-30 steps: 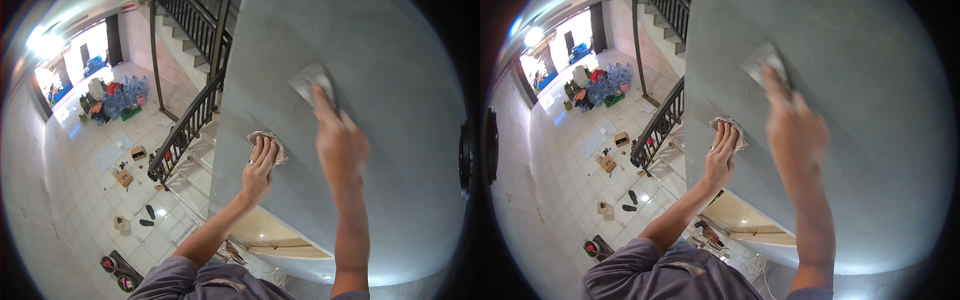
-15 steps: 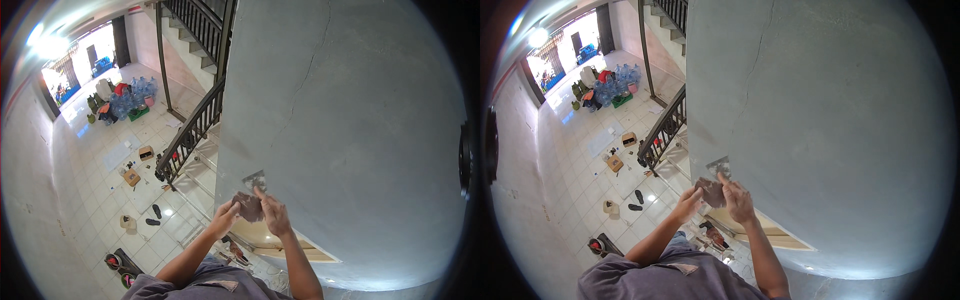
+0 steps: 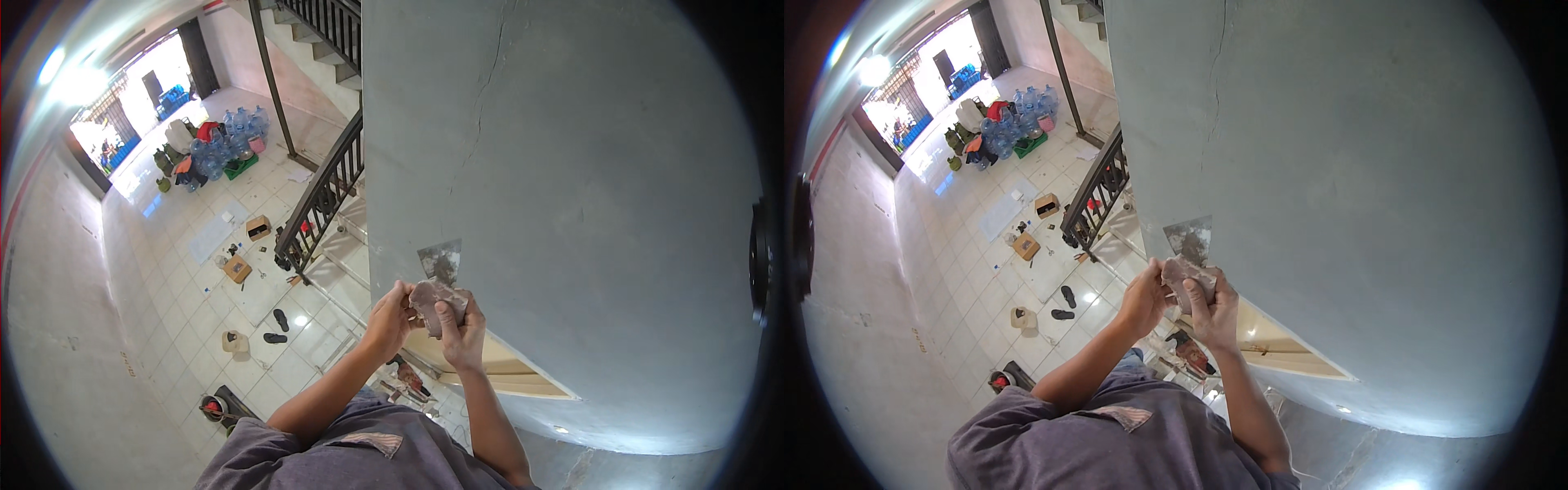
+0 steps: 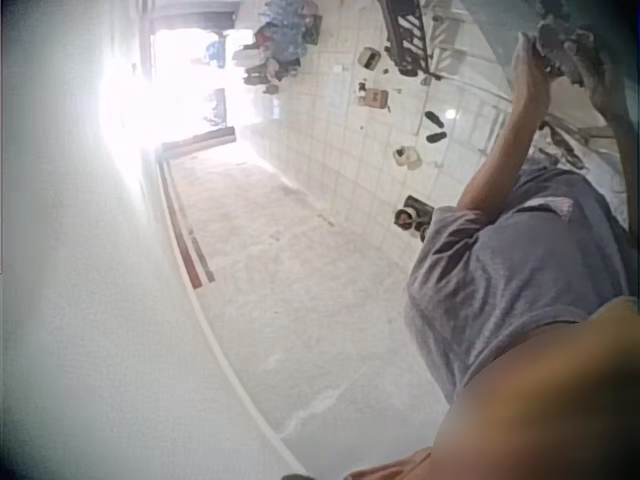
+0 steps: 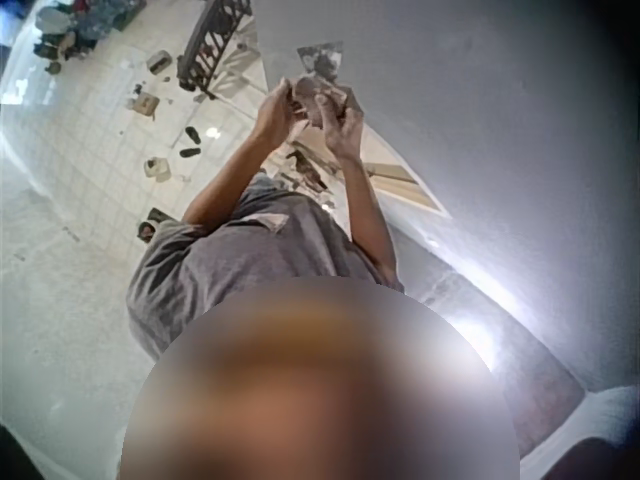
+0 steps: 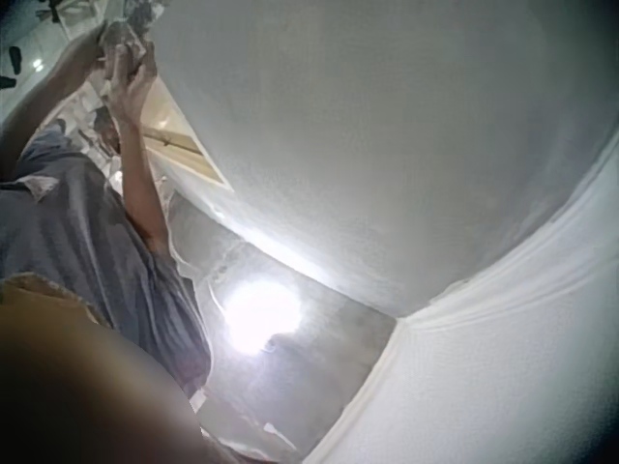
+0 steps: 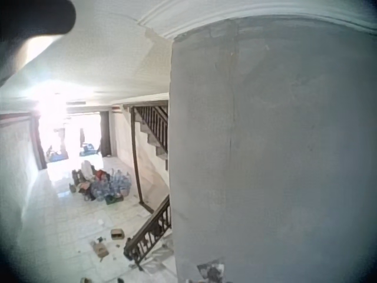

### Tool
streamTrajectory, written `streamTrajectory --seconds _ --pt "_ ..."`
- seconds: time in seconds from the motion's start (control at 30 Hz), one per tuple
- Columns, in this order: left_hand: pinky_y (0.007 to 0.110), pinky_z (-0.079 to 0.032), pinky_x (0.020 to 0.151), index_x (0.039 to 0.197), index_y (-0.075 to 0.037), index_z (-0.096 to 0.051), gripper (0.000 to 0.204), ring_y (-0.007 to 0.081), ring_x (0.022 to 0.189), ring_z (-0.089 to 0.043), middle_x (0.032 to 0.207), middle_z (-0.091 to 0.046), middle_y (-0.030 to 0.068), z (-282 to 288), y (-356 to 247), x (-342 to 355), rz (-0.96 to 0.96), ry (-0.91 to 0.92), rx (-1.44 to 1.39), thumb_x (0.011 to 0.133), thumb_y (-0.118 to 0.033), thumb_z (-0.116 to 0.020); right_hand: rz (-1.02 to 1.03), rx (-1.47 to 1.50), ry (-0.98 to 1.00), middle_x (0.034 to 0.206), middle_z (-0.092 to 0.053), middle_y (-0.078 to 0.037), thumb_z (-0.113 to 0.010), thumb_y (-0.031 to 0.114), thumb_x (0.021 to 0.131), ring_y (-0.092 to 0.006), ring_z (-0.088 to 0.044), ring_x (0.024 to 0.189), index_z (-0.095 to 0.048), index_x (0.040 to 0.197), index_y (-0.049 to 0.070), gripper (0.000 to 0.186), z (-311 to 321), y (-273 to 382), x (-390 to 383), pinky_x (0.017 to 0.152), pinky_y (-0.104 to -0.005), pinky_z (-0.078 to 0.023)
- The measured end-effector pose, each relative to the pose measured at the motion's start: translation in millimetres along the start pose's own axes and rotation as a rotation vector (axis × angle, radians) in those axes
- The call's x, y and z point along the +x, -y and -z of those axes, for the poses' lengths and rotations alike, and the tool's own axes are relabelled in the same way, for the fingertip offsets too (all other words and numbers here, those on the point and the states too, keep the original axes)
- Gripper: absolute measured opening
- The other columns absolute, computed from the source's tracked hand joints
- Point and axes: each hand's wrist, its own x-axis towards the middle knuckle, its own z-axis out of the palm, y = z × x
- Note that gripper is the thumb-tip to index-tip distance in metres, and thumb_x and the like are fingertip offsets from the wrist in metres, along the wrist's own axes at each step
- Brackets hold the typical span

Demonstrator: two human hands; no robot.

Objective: Apply wall putty and sand a crack in a wall near a staircase.

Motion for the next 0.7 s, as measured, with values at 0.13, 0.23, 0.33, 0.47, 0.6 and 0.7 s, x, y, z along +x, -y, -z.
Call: streamTrajectory --seconds 0.13,0.23,0.33,0.47,0.6,0.7 --pt "0.036 -0.054 0.086 0.139 -0.005 -0.055 0.041 0.0176 0.104 -0.064 0.116 -0.065 0.0061 15 15 7 -0.024 0.243 0.356 0.111 -0.033 -0.044 -0.094 0.225 0.028 0.101 -0.070 -0.004 -0.062 0.022 0.105 -0.0098 -0.062 0.089 -0.061 0.117 0.000 0.026 -1 5 0 0.079 -0.0259 -0.051" --pt "0.036 -0.052 0.090 0.142 -0.005 -0.053 0.043 0.0182 0.110 -0.062 0.123 -0.063 0.0081 20 24 7 -0.028 0.418 0.298 0.108 -0.031 -0.050 -0.121 0.354 0.010 0.101 -0.069 -0.004 -0.060 0.026 0.106 -0.0091 -0.062 0.089 -0.060 0.118 0.001 0.028 -1 -4 0 0.081 -0.0259 -0.052" --pt "0.035 -0.052 0.091 0.143 -0.005 -0.052 0.044 0.0178 0.111 -0.063 0.127 -0.062 0.0091 10 21 6 0.076 0.445 -0.087 0.107 -0.029 -0.053 -0.169 0.383 -0.039 0.103 -0.069 -0.004 -0.059 0.030 0.107 -0.0082 -0.062 0.089 -0.060 0.118 0.002 0.030 2 -7 0 0.079 -0.0248 -0.052" --pt "0.025 -0.047 0.059 0.140 -0.005 -0.053 0.036 0.0118 0.072 -0.061 0.095 -0.064 0.0020 -16 6 7 0.113 0.365 0.065 0.109 -0.024 -0.049 -0.265 0.386 -0.068 0.102 -0.068 -0.005 -0.057 0.035 0.107 -0.0078 -0.064 0.083 -0.059 0.119 0.004 0.033 7 1 -4 0.063 -0.0234 -0.053" --pt "0.024 -0.049 0.058 0.130 -0.003 -0.057 0.030 0.0112 0.070 -0.062 0.095 -0.065 0.0021 -17 4 14 0.099 0.416 -0.013 0.109 -0.025 -0.052 -0.105 0.192 -0.239 0.097 -0.067 -0.005 -0.056 0.036 0.107 -0.0090 -0.064 0.070 -0.057 0.119 0.005 0.033 -1 -19 -3 0.048 -0.0245 -0.050" --pt "0.025 -0.051 0.059 0.120 -0.004 -0.058 0.026 0.0090 0.073 -0.064 0.093 -0.066 0.0022 -44 -14 7 0.033 0.136 0.017 0.108 -0.027 -0.056 -0.211 0.467 -0.286 0.098 -0.067 -0.006 -0.056 0.036 0.107 -0.0114 -0.065 0.069 -0.056 0.120 0.003 0.035 -11 0 -6 0.044 -0.0268 -0.052"
